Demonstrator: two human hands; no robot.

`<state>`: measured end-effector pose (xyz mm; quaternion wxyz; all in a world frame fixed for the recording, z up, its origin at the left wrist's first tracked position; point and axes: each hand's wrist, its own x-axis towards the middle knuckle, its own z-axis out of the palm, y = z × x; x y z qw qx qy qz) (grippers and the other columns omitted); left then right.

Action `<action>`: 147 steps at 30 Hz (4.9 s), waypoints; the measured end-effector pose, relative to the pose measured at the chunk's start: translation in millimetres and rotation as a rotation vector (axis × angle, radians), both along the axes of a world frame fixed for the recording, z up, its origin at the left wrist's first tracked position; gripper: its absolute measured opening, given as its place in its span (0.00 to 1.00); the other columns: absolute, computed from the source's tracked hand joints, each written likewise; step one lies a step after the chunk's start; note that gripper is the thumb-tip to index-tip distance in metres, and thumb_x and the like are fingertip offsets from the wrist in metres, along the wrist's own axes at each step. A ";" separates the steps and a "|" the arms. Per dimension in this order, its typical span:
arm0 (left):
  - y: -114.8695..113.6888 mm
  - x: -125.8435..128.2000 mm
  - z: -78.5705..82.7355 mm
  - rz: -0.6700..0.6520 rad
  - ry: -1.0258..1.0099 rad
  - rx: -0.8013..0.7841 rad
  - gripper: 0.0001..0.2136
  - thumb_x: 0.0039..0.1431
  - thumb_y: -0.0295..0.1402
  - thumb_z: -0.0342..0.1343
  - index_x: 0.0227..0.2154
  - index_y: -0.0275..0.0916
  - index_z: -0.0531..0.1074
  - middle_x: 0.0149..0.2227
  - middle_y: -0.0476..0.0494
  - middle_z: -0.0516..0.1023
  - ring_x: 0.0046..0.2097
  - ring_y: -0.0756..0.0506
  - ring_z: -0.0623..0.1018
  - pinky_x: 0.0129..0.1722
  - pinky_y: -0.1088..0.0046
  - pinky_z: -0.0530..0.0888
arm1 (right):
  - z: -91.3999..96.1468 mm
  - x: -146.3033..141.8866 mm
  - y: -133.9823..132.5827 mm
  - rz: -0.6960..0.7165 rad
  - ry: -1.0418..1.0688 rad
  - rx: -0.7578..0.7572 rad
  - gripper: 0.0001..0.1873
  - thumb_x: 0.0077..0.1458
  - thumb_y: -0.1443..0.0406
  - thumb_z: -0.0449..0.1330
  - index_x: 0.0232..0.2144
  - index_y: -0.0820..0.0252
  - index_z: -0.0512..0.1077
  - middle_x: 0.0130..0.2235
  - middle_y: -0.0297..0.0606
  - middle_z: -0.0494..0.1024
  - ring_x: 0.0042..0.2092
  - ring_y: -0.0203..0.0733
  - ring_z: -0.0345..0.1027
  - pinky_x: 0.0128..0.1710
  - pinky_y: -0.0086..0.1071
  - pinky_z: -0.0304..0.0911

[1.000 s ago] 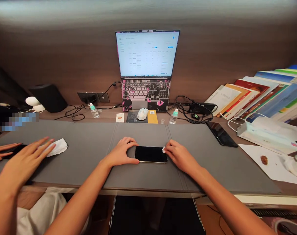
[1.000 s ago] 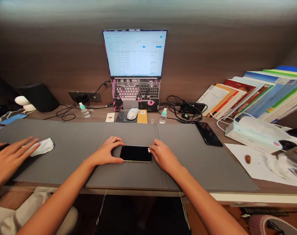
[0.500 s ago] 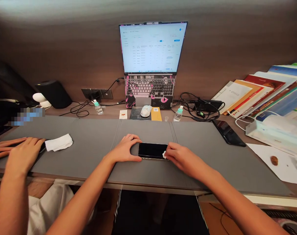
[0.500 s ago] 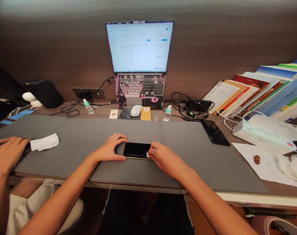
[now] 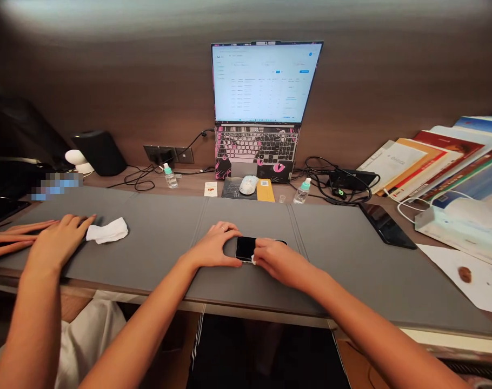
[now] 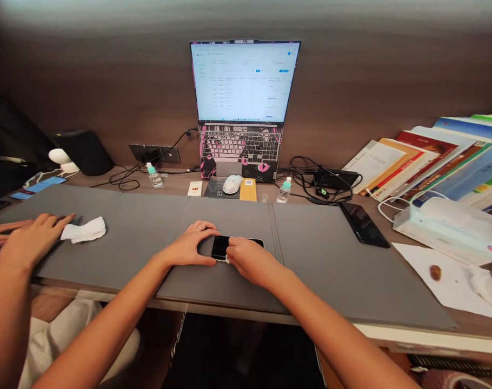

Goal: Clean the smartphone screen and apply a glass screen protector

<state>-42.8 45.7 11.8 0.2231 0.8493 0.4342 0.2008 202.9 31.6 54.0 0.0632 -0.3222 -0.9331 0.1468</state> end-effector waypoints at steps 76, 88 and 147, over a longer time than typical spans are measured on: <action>3.5 -1.0 -1.8 0.018 0.004 -0.029 0.32 0.46 0.48 0.71 0.54 0.47 0.73 0.60 0.43 0.69 0.62 0.35 0.65 0.64 0.54 0.63 | -2.4 21.7 26.3 -0.143 -0.086 0.132 0.12 0.67 0.69 0.53 0.38 0.61 0.77 0.39 0.42 0.73 0.41 0.43 0.67 0.39 0.32 0.58; 2.9 -2.4 -1.6 0.023 0.001 -0.045 0.30 0.47 0.47 0.71 0.54 0.48 0.73 0.60 0.44 0.69 0.62 0.36 0.66 0.64 0.53 0.63 | -0.8 76.7 -1.0 -0.128 0.007 0.086 0.17 0.70 0.65 0.49 0.32 0.60 0.74 0.34 0.40 0.71 0.37 0.42 0.66 0.37 0.33 0.58; 5.3 -2.5 -1.0 0.012 -0.012 -0.038 0.30 0.46 0.49 0.71 0.52 0.48 0.73 0.59 0.44 0.69 0.62 0.35 0.65 0.63 0.54 0.63 | 5.2 68.2 60.7 -0.177 0.216 0.074 0.13 0.64 0.62 0.54 0.36 0.57 0.78 0.37 0.42 0.77 0.39 0.45 0.72 0.43 0.38 0.67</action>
